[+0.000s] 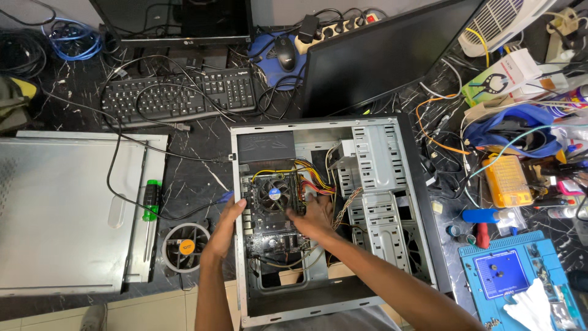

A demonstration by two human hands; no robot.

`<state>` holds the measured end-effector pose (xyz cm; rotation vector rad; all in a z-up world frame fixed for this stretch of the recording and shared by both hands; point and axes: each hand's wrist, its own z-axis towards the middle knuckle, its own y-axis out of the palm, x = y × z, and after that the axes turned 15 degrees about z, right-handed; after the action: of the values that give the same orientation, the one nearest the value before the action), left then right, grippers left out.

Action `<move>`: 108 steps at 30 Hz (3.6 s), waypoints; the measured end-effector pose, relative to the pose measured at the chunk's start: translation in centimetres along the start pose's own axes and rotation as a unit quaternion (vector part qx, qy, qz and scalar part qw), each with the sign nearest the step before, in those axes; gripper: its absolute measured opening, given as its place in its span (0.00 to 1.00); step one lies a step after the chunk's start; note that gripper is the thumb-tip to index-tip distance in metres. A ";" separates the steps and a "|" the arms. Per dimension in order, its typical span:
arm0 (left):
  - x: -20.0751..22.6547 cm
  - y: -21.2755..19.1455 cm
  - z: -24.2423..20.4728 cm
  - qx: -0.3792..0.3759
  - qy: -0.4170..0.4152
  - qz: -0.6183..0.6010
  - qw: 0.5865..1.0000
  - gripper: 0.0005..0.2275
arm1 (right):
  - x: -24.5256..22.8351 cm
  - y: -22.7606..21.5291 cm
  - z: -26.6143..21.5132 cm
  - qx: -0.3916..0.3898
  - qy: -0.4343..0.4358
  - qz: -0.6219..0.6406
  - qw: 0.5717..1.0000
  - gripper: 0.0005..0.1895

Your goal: The person handles a black cable and plugs it into the back of an open computer case. They then use a green screwdriver to tighten screws on the motherboard inside the case. The person continues to adjust internal components and wires within the computer case.

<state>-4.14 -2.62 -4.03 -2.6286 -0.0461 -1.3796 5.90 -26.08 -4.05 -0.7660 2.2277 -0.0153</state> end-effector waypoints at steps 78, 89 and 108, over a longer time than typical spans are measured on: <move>1.8 15.2 -0.5 -0.003 0.257 0.427 0.867 0.18 | 4.6 -8.3 -9.0 -0.064 -0.189 0.155 0.968 0.33; 7.6 33.1 -8.7 0.028 0.334 0.305 0.892 0.19 | 14.5 -22.3 -18.7 0.048 -0.319 0.262 0.909 0.15; 5.8 40.8 -8.7 -0.002 0.406 0.374 0.834 0.17 | 22.4 -26.6 -19.5 0.076 -0.280 0.338 0.895 0.17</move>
<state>-3.53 -44.55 -0.11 -1.5058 0.9608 -1.9393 -5.24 -64.02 1.22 0.1239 1.7904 0.3269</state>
